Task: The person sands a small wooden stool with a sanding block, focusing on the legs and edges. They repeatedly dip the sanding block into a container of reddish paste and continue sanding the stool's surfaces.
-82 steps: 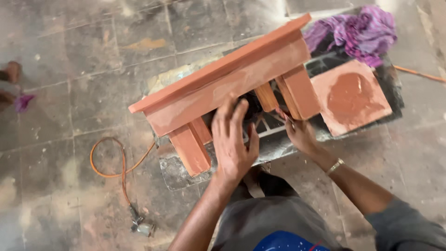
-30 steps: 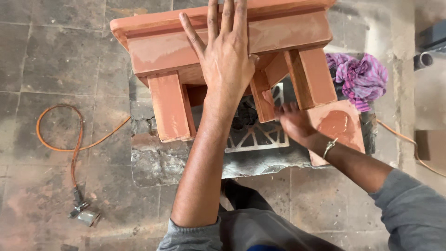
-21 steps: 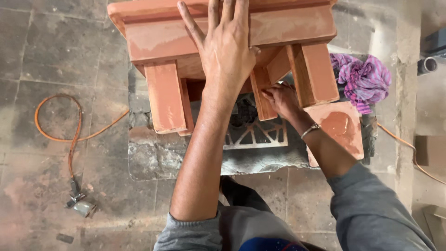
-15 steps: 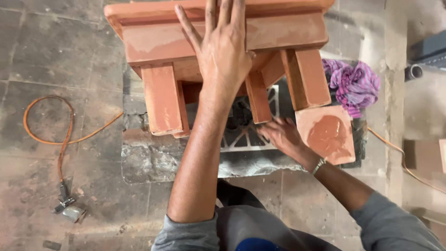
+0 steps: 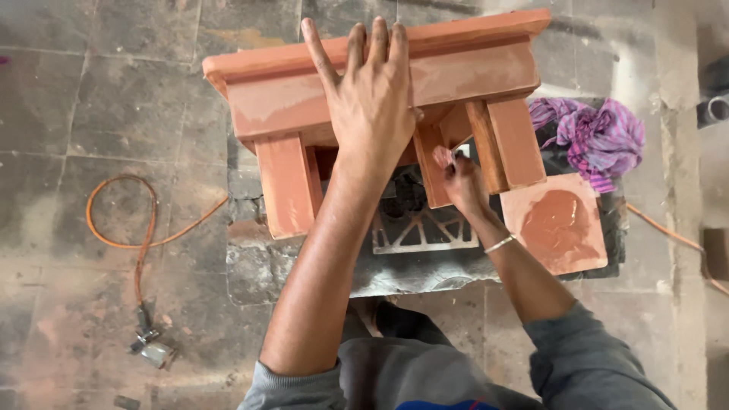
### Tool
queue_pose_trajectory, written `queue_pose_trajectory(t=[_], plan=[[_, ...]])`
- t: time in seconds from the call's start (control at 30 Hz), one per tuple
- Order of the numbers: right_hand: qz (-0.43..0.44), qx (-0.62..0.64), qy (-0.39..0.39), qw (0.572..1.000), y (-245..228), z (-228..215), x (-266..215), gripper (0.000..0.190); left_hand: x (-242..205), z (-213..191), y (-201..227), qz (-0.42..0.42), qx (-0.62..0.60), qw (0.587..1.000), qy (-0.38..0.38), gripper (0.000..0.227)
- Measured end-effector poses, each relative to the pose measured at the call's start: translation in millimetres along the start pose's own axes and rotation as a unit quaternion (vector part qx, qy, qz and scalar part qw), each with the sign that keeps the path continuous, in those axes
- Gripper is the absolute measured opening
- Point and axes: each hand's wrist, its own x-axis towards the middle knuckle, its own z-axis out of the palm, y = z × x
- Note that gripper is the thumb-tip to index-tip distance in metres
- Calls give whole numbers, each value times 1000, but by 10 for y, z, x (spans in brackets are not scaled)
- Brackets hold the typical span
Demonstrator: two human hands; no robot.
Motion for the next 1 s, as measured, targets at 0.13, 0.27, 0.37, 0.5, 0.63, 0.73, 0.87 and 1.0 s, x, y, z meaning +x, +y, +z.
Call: queue_pose_trajectory(t=[0.13, 0.27, 0.37, 0.5, 0.63, 0.73, 0.87, 1.0], plan=[[131, -156, -53, 978, -484, -88, 214, 24, 83, 80, -24, 44, 54, 997, 41, 53], [58, -153, 23, 986, -561, 97, 387, 26, 142, -17, -23, 89, 111, 989, 39, 46], [56, -143, 68, 986, -543, 292, 487, 27, 208, -155, -34, 116, 144, 983, -6, 47], [65, -127, 105, 984, -511, 487, 529, 29, 187, -336, -21, 159, 162, 973, -46, 44], [71, -106, 129, 983, -482, 601, 512, 31, 102, -404, -38, 163, 139, 976, -27, 42], [67, -83, 156, 982, -500, 638, 712, 33, 89, -404, -81, 171, 120, 978, 9, 45], [62, -78, 149, 984, -561, 746, 563, 36, 104, -266, -136, 172, 102, 980, 9, 38], [68, -125, 132, 981, -601, 574, 244, 40, 81, -264, -176, 181, 91, 979, -7, 42]])
